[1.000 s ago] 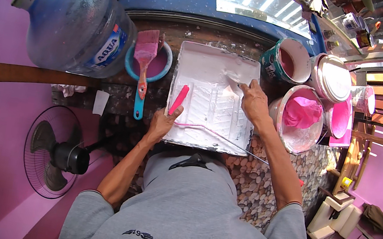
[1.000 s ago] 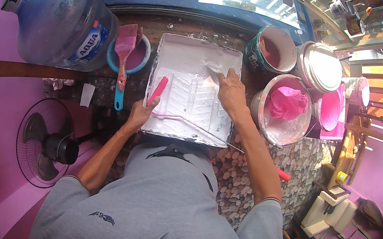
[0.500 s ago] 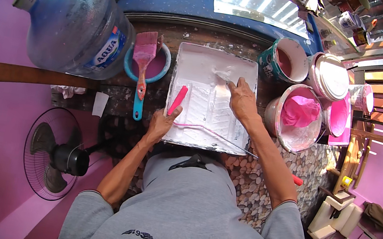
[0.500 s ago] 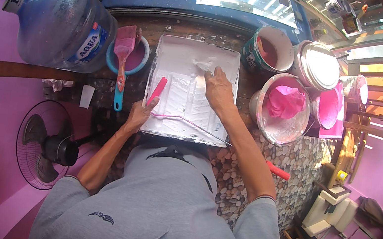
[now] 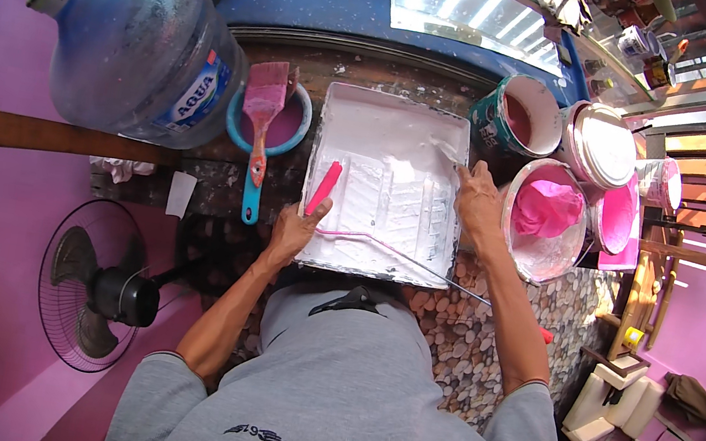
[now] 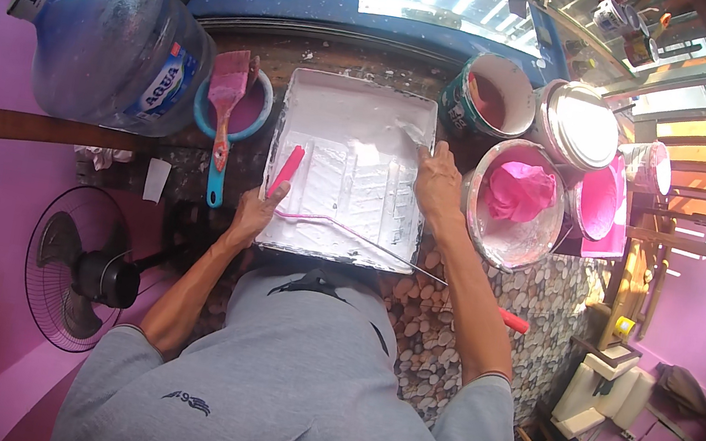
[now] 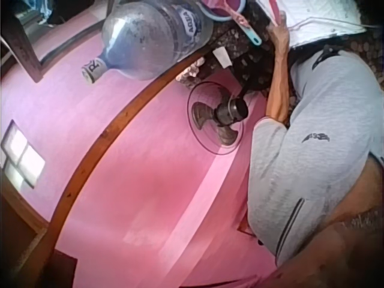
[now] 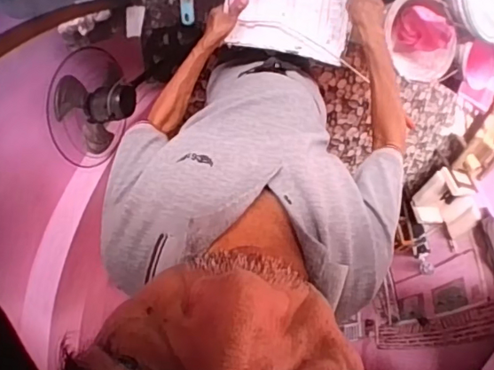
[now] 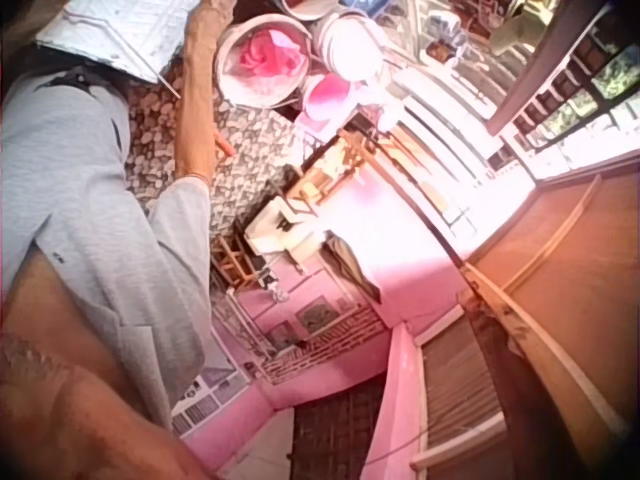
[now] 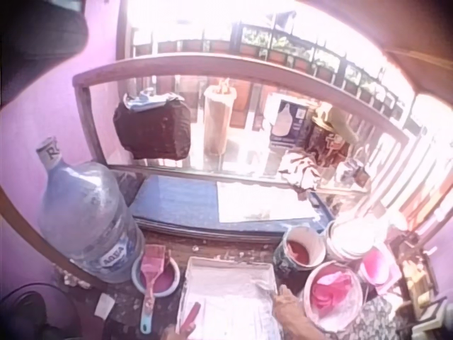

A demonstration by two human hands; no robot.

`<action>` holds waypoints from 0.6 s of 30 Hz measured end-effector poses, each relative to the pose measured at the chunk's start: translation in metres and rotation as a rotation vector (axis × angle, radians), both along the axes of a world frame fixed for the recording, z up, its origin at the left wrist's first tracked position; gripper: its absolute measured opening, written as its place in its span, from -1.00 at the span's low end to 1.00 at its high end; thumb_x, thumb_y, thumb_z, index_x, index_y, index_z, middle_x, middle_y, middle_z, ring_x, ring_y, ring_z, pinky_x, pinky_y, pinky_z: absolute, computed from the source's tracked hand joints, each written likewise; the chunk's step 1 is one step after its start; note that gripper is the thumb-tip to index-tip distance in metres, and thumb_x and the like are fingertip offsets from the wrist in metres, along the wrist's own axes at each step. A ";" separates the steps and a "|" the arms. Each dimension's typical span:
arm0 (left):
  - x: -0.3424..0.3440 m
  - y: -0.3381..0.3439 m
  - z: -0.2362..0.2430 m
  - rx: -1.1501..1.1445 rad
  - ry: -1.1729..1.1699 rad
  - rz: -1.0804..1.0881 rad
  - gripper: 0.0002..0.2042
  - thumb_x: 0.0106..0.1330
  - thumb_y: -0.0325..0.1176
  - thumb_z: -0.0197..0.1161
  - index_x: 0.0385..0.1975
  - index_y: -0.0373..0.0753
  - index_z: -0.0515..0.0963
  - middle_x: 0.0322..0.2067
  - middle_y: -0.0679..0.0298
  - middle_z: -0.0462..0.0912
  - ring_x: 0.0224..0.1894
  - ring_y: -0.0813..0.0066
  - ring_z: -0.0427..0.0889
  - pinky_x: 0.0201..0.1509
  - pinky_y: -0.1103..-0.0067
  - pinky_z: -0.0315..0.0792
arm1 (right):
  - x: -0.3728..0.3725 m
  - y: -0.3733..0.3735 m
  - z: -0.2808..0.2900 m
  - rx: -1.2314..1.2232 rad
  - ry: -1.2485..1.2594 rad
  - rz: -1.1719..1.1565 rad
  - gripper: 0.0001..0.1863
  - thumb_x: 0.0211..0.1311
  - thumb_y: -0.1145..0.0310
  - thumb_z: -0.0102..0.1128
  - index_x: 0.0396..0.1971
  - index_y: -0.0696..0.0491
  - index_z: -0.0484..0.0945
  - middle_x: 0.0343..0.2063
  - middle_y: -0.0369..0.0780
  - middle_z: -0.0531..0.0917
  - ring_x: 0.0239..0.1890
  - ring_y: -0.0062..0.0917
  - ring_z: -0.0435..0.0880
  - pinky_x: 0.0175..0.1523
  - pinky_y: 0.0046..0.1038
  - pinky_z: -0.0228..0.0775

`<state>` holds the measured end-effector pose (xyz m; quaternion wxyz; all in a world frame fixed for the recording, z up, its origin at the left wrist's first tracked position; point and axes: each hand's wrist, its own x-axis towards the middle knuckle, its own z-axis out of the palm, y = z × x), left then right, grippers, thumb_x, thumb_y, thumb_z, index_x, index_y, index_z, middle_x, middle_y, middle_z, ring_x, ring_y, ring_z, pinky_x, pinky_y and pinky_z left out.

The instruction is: The person uses a scraper to remove excess paint from a paint tray and a paint roller, then uses a cloth to wipe the tray and tools.

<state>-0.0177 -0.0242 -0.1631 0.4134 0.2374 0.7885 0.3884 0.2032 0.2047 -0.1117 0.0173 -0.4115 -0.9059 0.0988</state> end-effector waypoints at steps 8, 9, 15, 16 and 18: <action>-0.002 -0.003 -0.007 -0.010 0.021 -0.001 -0.27 0.17 0.35 0.13 -0.22 -0.39 0.60 -0.47 0.11 0.60 -0.37 0.46 0.50 -0.25 0.43 0.43 | -0.014 -0.004 0.013 -0.086 0.066 0.058 -0.68 0.08 0.55 -0.01 -0.13 0.13 0.56 -0.29 -0.01 0.46 -0.20 -0.15 0.56 -0.14 -0.19 0.46; -0.001 0.000 -0.004 -0.011 0.020 -0.004 -0.27 0.17 0.34 0.12 -0.21 -0.39 0.60 -0.47 0.10 0.61 -0.36 0.46 0.51 -0.24 0.43 0.43 | -0.014 0.003 0.006 -0.041 0.083 0.042 -0.68 0.06 0.55 0.00 -0.15 0.13 0.56 -0.30 0.00 0.46 -0.20 -0.14 0.56 -0.14 -0.18 0.46; -0.001 -0.001 -0.003 -0.020 0.006 0.000 -0.28 0.20 0.32 0.11 -0.16 -0.38 0.59 -0.42 0.07 0.63 -0.33 0.41 0.54 -0.20 0.41 0.43 | -0.021 -0.012 0.001 -0.048 0.097 0.074 -0.71 0.04 0.56 0.02 -0.20 0.15 0.57 -0.31 -0.01 0.47 -0.20 -0.13 0.57 -0.15 -0.18 0.46; -0.001 -0.002 -0.005 -0.013 0.005 0.009 -0.29 0.20 0.32 0.11 -0.15 -0.38 0.59 -0.41 0.07 0.64 -0.32 0.40 0.55 -0.19 0.41 0.43 | -0.023 -0.015 0.007 -0.089 0.083 0.103 -0.72 0.04 0.56 0.02 -0.21 0.16 0.57 -0.31 0.00 0.47 -0.20 -0.13 0.57 -0.15 -0.18 0.46; -0.001 -0.002 -0.003 -0.014 0.011 0.007 -0.29 0.20 0.31 0.11 -0.15 -0.38 0.59 -0.40 0.06 0.64 -0.32 0.39 0.55 -0.18 0.41 0.43 | -0.026 -0.010 0.015 -0.092 0.111 0.093 -0.72 0.05 0.56 0.01 -0.21 0.17 0.56 -0.30 0.01 0.46 -0.20 -0.12 0.57 -0.15 -0.17 0.46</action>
